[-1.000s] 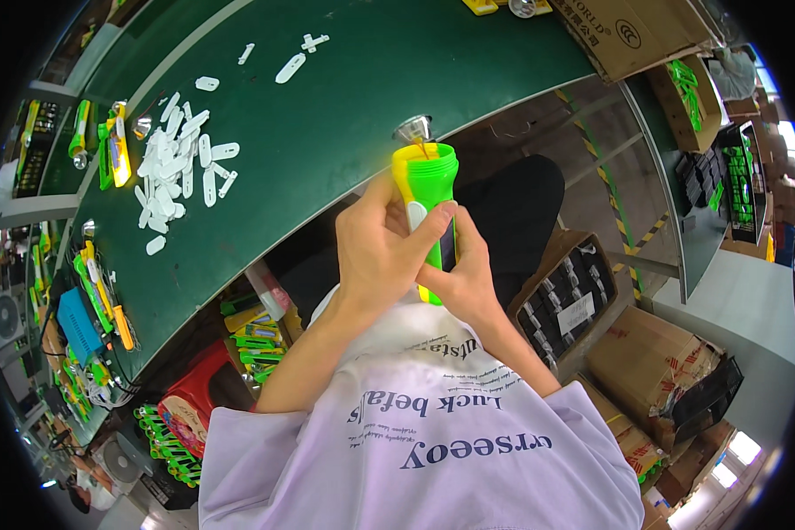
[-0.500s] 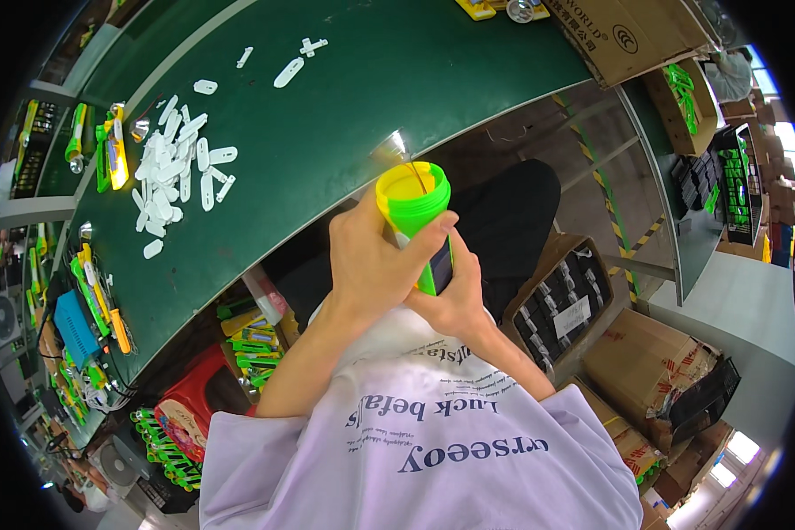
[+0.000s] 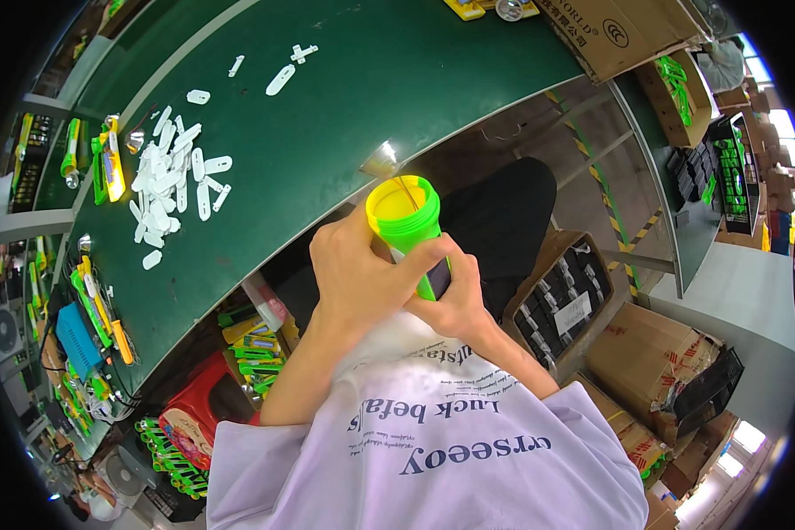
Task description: The person assembles flashlights by inserting plastic switch pieces into the flashlight casing halves, pressing the casing halves together by hand, and placing the assembled flashlights onto the conveyor belt.
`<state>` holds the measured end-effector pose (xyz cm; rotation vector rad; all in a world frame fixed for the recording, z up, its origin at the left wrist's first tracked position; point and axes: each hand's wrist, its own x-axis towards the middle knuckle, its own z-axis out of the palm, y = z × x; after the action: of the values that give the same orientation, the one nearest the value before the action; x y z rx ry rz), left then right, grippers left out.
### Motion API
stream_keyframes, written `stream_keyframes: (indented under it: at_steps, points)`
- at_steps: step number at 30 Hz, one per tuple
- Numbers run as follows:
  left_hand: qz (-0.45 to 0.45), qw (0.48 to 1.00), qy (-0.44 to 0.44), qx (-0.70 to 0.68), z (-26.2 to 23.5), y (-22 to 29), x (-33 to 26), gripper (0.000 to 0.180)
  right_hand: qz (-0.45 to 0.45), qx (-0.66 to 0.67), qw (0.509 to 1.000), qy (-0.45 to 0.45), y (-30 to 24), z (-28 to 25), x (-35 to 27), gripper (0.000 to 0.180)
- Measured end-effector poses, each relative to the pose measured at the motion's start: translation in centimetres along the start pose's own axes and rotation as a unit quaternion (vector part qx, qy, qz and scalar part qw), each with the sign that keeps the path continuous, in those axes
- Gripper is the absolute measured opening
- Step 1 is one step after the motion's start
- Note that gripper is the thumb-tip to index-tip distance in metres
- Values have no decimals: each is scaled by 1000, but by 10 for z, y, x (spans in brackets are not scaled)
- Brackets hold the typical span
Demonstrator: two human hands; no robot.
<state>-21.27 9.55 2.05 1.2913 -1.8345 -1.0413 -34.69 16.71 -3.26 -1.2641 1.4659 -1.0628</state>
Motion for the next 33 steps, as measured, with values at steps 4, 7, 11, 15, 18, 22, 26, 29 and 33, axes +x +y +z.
stream_keyframes:
  at_steps: [4, 7, 11, 15, 18, 22, 26, 29, 33]
  points:
    - [-2, 996, 52, -75, 3, -2, 4, 33, -9, 0, 1000, 14, -5, 6, 0, 40]
    - [-53, 989, 41, -135, 5, -2, 8, 29, 33, 48, 998, -14, -8, 7, 0, 42]
    - [-97, 970, -4, -224, 0, -11, 9, 37, 125, 237, 960, -80, -9, 5, -1, 43]
    - [-117, 962, -80, -233, -2, -27, 8, 33, 199, 406, 882, -131, -2, 0, -6, 38]
    - [-69, 950, -81, -294, 8, -40, 2, 43, 197, 528, 807, -176, -1, 1, -8, 39]
    - [-109, 862, -130, -478, 18, -34, -8, 58, 200, 658, 682, -250, 10, 6, -11, 43]
    - [-123, 792, -223, -555, 15, -50, -10, 68, 185, 573, 751, -269, 5, 6, -13, 45]
    - [-172, 774, -232, -564, 14, -50, -13, 62, 208, 584, 761, -193, -9, 8, -11, 52]
    - [-181, 798, -250, -518, 22, -43, -11, 52, 221, 606, 738, -196, -3, 11, -19, 31]
